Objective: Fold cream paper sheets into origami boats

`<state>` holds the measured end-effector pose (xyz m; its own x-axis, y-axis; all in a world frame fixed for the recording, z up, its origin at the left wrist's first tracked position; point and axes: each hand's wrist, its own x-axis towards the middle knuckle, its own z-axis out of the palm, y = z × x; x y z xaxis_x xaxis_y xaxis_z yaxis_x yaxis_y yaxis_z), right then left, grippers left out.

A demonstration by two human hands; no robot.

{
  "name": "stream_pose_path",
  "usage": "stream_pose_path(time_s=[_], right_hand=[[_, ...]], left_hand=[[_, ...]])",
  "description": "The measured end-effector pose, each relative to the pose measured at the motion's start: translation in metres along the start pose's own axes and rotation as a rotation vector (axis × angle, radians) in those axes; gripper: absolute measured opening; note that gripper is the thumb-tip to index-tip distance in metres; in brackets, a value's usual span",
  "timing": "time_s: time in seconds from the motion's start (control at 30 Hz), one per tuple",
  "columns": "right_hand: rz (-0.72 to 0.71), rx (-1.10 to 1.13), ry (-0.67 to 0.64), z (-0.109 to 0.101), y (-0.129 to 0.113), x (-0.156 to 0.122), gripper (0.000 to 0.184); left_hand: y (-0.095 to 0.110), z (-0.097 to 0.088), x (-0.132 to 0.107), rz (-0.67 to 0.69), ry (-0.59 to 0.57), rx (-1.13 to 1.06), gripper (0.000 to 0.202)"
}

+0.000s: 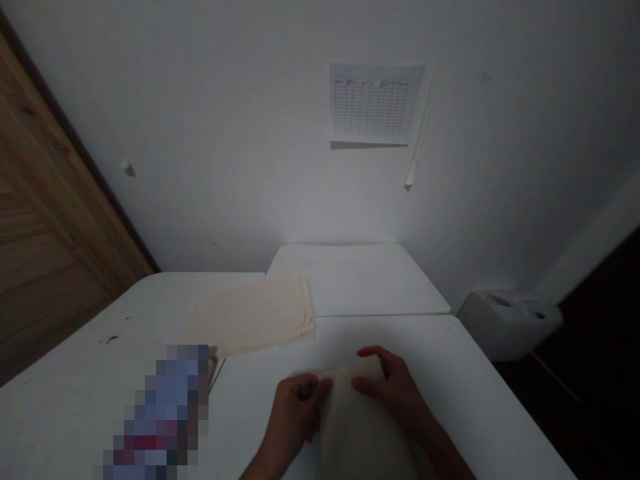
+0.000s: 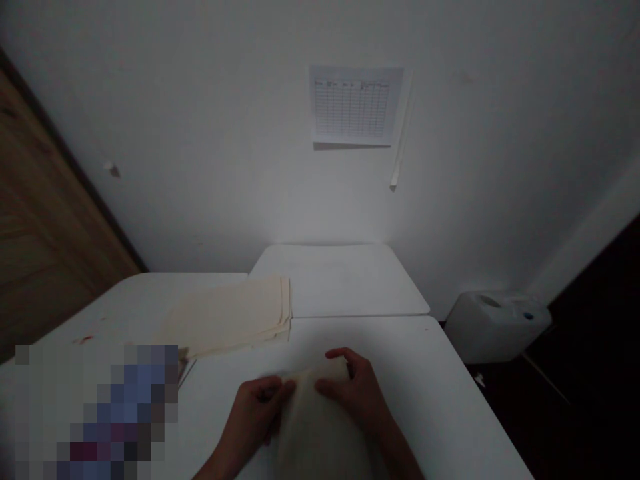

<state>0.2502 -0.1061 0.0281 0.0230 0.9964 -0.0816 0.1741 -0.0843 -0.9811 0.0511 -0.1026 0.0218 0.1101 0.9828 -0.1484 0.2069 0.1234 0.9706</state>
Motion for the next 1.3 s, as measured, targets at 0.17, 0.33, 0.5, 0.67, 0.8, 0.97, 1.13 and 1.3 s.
stream_pose_path(time_s=[0.17,0.33,0.5,0.67,0.8,0.97,1.13,1.3], right_hand=[[0.006,-0.009,0.026,0.000,-0.004,-0.002,0.064],[-0.005,-0.154,0.074,0.000,-0.009,-0.005,0.047],[-0.017,-0.202,0.088,-0.001,-0.014,-0.008,0.035],[-0.001,-0.220,0.091,-0.001,-0.012,-0.007,0.033],[-0.034,-0.222,0.095,-0.001,-0.008,-0.006,0.033],[-0.009,-0.227,0.101,0.000,-0.007,-0.006,0.030],[-0.004,-0.238,0.110,0.001,-0.009,-0.007,0.028],[0.006,-0.229,0.117,0.001,-0.007,-0.006,0.032]], left_hand=[[-0.001,0.002,0.000,-0.014,0.010,0.002,0.056],[-0.005,0.002,0.001,0.005,0.000,0.014,0.053],[-0.008,0.001,0.002,0.021,-0.012,0.022,0.054],[-0.003,0.001,0.000,0.019,-0.001,0.024,0.052],[0.001,0.002,-0.001,0.003,0.018,-0.002,0.051],[0.000,0.003,-0.001,-0.007,0.037,-0.007,0.046],[-0.004,0.002,0.000,-0.003,0.037,-0.004,0.045],[-0.003,0.001,0.000,0.004,0.033,-0.006,0.046]])
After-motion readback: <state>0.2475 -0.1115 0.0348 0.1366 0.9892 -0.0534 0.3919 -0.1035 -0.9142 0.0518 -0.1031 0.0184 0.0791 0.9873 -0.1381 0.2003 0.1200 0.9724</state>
